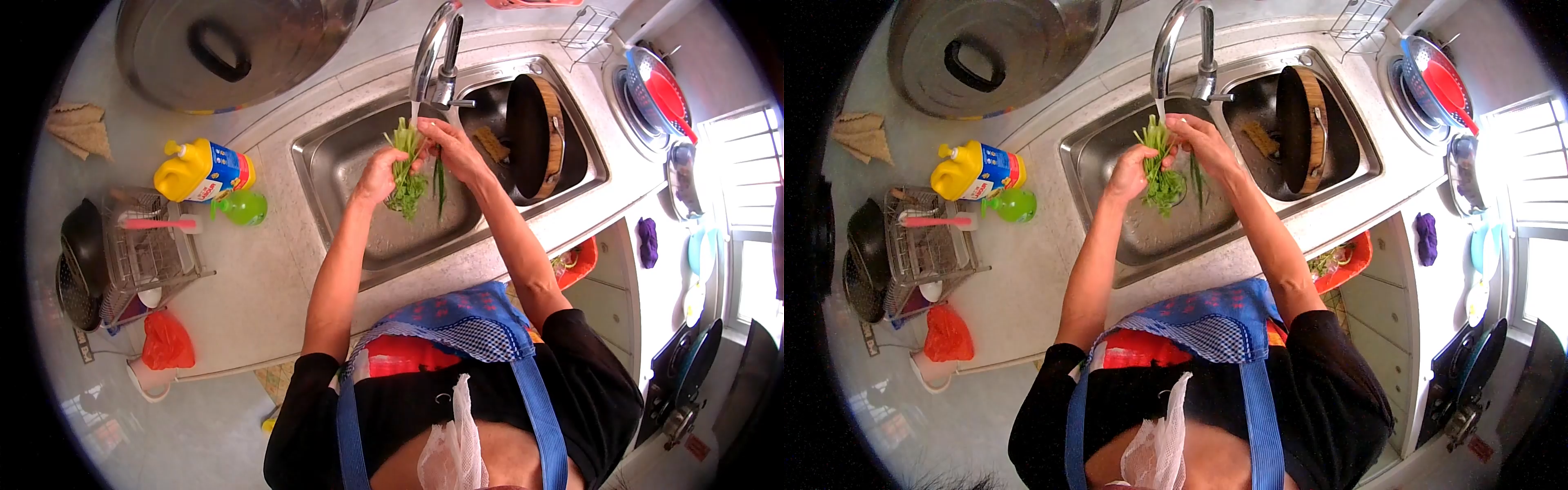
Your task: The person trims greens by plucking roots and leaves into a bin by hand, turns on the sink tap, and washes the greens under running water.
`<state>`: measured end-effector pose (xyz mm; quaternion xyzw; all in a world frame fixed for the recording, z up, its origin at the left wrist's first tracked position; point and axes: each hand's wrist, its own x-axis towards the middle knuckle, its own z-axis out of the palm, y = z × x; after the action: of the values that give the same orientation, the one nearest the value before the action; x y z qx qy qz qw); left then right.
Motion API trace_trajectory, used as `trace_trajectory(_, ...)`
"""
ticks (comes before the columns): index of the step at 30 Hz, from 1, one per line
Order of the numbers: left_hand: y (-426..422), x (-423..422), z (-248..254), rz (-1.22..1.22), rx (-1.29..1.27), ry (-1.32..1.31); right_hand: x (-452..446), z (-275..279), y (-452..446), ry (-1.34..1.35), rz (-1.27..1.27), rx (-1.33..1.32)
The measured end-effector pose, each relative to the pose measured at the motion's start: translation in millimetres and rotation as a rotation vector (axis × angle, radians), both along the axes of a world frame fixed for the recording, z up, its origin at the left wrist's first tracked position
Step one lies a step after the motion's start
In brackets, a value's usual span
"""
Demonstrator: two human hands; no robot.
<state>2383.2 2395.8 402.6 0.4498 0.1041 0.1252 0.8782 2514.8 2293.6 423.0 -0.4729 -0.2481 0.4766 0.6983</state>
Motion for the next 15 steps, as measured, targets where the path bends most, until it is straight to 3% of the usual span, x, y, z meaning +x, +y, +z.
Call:
trace_trajectory(2, 1, -1, 2, -0.060, -0.018, -0.003, -1, 16, 3, -0.244, 0.116, -0.094)
trace_trajectory(7, 3, 5, 1, -0.151, -0.083, -0.017, -3, 8, 15, -0.169, 0.131, -0.072)
trace_trajectory(8, -1, 5, 7, -0.147, -0.085, -0.016, -6, 9, 15, -0.171, 0.039, -0.090)
trace_trajectory(10, -9, 7, 17, 0.067, 0.018, 0.175, -9, 5, 17, -0.173, -0.053, -0.109)
trace_trajectory(12, -8, 10, 18, 0.064, 0.073, 0.077, -5, -11, 24, -0.238, -0.264, -0.045)
trace_trajectory(14, -14, 13, 24, 0.143, 0.356, 0.240, -4, -12, 23, -0.265, -0.297, -0.054)
trace_trajectory(15, -12, 14, 20, 0.141, 0.354, 0.239, -7, 0, 17, -0.235, -0.254, -0.059)
